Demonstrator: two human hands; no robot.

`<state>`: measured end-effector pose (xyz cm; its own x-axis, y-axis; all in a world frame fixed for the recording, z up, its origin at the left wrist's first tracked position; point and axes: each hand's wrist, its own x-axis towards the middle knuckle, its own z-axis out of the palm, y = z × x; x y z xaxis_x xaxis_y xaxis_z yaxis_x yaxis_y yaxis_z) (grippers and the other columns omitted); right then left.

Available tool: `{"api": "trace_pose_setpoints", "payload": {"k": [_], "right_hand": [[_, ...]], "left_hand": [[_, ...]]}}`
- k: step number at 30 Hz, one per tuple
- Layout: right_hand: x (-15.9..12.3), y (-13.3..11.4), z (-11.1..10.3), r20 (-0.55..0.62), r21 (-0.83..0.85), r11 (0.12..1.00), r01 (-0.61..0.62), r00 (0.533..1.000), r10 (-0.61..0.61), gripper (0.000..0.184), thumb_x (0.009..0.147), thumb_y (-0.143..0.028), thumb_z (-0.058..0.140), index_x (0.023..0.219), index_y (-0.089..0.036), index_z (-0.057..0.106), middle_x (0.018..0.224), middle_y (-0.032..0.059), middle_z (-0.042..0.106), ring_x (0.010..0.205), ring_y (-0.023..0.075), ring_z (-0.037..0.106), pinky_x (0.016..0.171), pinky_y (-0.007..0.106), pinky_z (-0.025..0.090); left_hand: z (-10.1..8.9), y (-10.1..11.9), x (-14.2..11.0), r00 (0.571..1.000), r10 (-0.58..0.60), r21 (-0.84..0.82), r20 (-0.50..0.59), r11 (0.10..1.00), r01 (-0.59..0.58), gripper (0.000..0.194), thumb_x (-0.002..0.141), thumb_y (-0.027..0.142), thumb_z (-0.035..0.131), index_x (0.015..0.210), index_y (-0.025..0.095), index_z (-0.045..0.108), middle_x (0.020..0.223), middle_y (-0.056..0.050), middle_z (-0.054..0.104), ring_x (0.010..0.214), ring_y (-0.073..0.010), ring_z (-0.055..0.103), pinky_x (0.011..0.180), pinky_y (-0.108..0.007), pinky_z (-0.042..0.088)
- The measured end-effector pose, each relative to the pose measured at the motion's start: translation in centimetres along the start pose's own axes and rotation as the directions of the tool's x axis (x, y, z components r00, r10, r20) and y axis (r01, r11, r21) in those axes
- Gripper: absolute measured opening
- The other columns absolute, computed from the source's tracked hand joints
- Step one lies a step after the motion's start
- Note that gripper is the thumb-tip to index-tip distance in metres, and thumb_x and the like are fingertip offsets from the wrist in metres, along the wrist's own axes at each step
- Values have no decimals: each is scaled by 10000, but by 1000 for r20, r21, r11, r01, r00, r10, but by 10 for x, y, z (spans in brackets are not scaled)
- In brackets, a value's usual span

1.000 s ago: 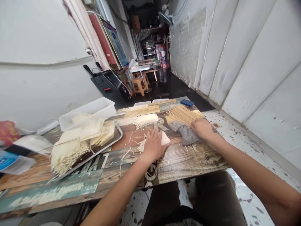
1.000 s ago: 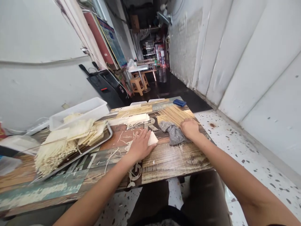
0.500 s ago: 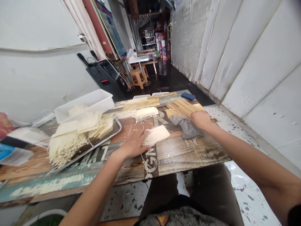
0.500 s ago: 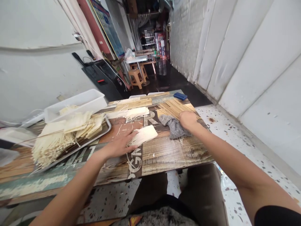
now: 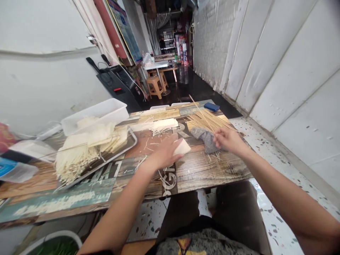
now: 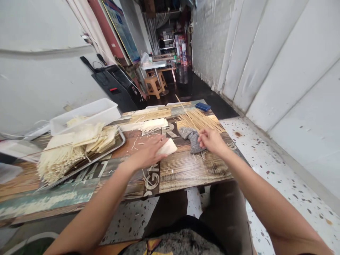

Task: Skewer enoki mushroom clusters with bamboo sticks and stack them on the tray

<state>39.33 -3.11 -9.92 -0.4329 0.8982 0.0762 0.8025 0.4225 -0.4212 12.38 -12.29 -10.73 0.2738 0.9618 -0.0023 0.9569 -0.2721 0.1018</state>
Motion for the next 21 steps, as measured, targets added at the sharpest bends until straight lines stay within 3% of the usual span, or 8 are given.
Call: {"api": "trace_pose_setpoints", "payload": {"k": [3,5,7,11,13,16,19,21], "right_hand": [[-46,-5,16,38,139,988,65,997,-71,254,925,-135,277,1078,-137,479,825,33,697,547,106,617,537,224,484],[-83,-3,29,-34,166,981,97,995,-92,291,916,-161,314,1143,-128,493,756,42,691,592,154,642,577,270,512],[-122,2,45,-150,53,995,84,986,-76,355,917,-194,334,1219,-133,510,881,102,718,695,213,686,625,327,536],[-182,9,67,-144,-79,992,102,983,-112,457,933,-173,305,1378,-153,407,1067,124,705,698,222,706,556,315,547],[-194,7,69,-125,-82,988,131,982,-141,507,933,-140,290,1438,-153,322,991,100,723,636,203,697,503,288,533],[-195,0,65,-190,-54,988,146,970,-153,486,926,-104,293,1407,-131,350,1000,122,718,693,198,707,549,276,546],[-190,-11,59,-222,61,982,179,962,-161,406,939,-125,311,1329,-116,422,982,133,717,731,188,705,605,266,554],[-188,-19,57,-152,182,960,213,971,-187,391,944,-136,305,1311,-128,441,892,95,725,672,164,691,588,243,547]], "left_hand": [[21,9,20,998,-20,0,53,1000,20,675,903,472,439,1449,94,317,1544,-179,266,1442,-280,206,1167,-429,196],[30,7,24,997,-22,-4,71,1000,22,653,918,450,395,1444,70,316,1530,-188,296,1428,-274,254,1162,-420,218],[34,5,22,996,-15,-8,90,1000,16,660,931,445,356,1450,41,293,1529,-194,294,1424,-272,264,1160,-411,230],[33,14,13,989,76,-36,127,997,-72,661,941,459,330,1465,59,275,1548,-165,263,1440,-251,224,1171,-401,215],[29,25,9,995,69,-12,78,998,-68,644,933,450,367,1456,79,303,1550,-164,260,1445,-271,203,1178,-459,167],[20,43,2,993,-17,-28,-120,1000,14,588,918,445,428,1398,104,414,1512,-170,345,1420,-318,255,1157,-530,151],[13,56,-6,960,-192,-330,-201,937,118,494,923,467,423,1270,145,566,1186,-132,643,1142,-281,559,1013,-466,385],[11,63,-11,925,-354,-635,-140,748,190,464,896,500,460,1153,158,642,868,-68,687,832,-206,629,812,-366,485]]}}
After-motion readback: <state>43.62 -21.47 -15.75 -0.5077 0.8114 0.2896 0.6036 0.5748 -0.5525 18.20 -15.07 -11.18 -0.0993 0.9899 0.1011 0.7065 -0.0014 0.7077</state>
